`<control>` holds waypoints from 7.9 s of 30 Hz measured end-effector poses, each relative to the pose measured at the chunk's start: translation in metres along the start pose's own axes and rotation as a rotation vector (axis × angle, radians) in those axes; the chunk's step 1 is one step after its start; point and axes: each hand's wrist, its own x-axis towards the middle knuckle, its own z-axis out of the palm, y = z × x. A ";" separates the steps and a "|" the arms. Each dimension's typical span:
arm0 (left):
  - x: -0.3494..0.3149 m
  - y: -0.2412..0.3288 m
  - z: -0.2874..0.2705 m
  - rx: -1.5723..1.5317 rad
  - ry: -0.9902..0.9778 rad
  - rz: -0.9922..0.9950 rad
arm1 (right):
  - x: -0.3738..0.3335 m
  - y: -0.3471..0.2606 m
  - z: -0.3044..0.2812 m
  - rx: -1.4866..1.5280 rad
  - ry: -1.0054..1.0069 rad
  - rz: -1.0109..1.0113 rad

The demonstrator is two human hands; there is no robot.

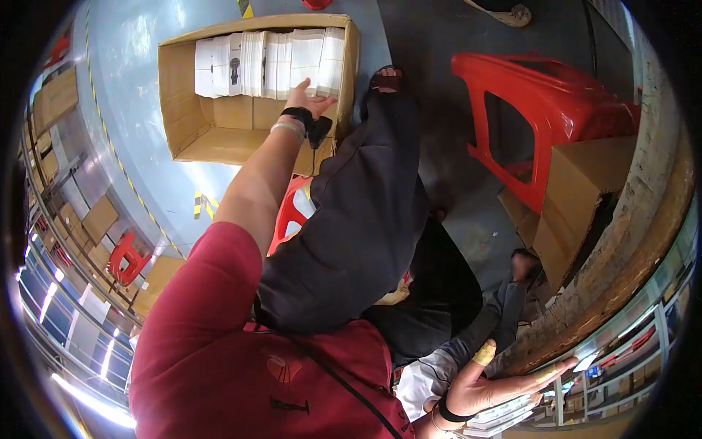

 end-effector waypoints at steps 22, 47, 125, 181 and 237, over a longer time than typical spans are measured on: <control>0.003 -0.019 0.105 1.988 0.394 1.049 | 0.000 -0.006 0.013 -0.230 0.053 0.019; -0.240 0.030 0.013 0.931 -0.535 0.512 | 0.000 -0.009 0.021 0.019 0.237 -0.056; -0.552 -0.290 -0.032 0.902 -1.173 -0.659 | -0.134 -0.007 -0.011 2.672 -0.810 -0.413; -0.548 -0.428 0.143 1.734 -1.625 1.037 | -0.175 0.102 -0.084 0.694 0.799 0.305; -0.548 -0.347 0.017 1.886 -1.597 0.543 | -0.247 0.035 -0.080 1.727 0.615 0.561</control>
